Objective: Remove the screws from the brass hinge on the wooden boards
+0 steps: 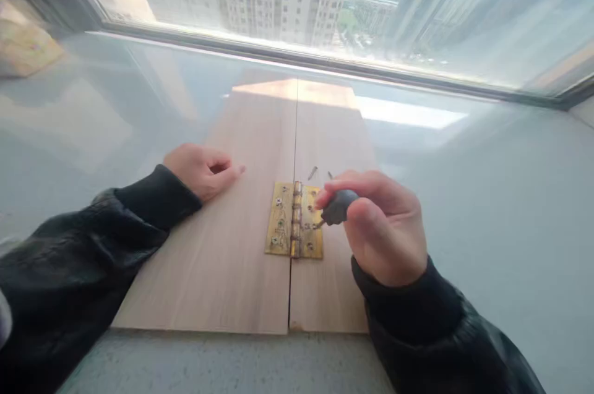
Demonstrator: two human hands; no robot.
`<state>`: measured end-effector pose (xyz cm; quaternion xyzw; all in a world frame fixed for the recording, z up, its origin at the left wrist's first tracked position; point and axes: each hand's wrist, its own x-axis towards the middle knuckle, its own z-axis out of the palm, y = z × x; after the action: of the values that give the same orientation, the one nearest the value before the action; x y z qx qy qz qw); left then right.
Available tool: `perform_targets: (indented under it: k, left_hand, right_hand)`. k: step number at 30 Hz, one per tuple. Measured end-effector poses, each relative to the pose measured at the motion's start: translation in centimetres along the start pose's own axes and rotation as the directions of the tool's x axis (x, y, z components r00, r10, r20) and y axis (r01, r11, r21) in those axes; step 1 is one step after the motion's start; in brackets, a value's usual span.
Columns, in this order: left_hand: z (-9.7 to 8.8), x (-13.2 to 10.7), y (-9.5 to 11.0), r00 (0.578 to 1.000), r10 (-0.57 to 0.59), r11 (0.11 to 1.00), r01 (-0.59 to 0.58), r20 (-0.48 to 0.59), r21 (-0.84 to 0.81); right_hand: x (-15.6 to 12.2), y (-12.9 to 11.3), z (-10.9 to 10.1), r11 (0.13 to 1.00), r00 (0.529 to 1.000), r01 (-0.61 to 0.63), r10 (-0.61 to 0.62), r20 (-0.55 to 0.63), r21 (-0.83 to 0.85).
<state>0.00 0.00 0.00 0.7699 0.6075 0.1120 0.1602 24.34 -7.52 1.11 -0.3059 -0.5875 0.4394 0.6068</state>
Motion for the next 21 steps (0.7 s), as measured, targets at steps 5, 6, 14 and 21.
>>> perform_targets:
  k: [5, 6, 14, 21]
  left_hand:
    - [0.4, 0.1, 0.0, 1.0, 0.013, 1.0, -0.013, -0.02, 0.0]
    - [0.4, 0.1, 0.0, 1.0, 0.013, 1.0, -0.013, -0.025, 0.001]
    - [0.3, 0.2, 0.0, 0.999, 0.008, 1.0, -0.008, -0.031, 0.008]
    - [0.5, 0.1, -0.1, 0.999, 0.015, 1.0, -0.015, -0.047, 0.003]
  right_hand:
    - [-0.2, -0.2, 1.0, 0.977, 0.988, -0.135, 0.12, 0.096, 0.168]
    - [-0.2, -0.3, 1.2, 0.969, 0.986, -0.155, 0.138, 0.098, 0.19]
    - [0.3, -1.0, 0.8, 0.961, 0.974, -0.22, 0.206, 0.097, 0.167]
    - [0.0, 0.0, 0.0, 0.993, 0.995, -0.062, 0.054, 0.082, 0.098]
